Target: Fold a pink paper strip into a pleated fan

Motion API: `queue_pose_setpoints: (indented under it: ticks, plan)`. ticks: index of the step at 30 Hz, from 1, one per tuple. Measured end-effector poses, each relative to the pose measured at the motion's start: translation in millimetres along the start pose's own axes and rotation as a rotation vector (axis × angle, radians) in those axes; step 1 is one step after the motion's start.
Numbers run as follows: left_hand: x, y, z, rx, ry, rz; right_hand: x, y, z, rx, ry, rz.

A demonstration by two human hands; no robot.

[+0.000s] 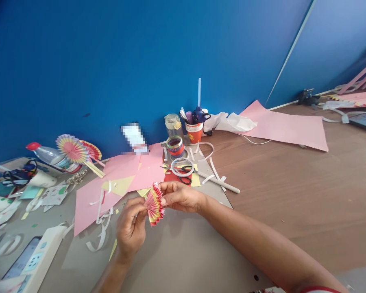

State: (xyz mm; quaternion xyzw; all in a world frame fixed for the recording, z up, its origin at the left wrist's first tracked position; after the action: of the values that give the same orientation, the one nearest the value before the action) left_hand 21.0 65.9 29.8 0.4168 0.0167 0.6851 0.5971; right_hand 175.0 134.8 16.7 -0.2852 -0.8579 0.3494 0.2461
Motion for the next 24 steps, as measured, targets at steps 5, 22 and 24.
queue_pose_setpoints:
  ticks: [5, 22, 24]
  plan:
    - [1.0, 0.5, 1.7, 0.012, -0.022, -0.002, 0.3, 4.5, -0.1, -0.053, 0.037, 0.093]
    - [9.6, 2.7, 2.5, 0.094, -0.077, 0.069, 2.5, 9.8, 1.0, -0.132, 0.051, 0.130]
    - [9.9, 2.7, 2.2, 0.097, -0.066, 0.064, 2.9, 9.5, 0.8, -0.131, 0.058, 0.129]
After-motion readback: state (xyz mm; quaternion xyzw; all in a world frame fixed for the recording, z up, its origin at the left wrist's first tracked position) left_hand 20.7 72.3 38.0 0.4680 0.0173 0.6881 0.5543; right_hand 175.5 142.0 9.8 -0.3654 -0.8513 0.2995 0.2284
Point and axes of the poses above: each hand's wrist, its own x-axis towards the middle knuckle, its own y-axis out of the back of the hand, z = x × y, the point moved 2 cm from there along x, towards the middle knuckle, and after that the axes turned 13 degrees about y, right-handed, at the moved point
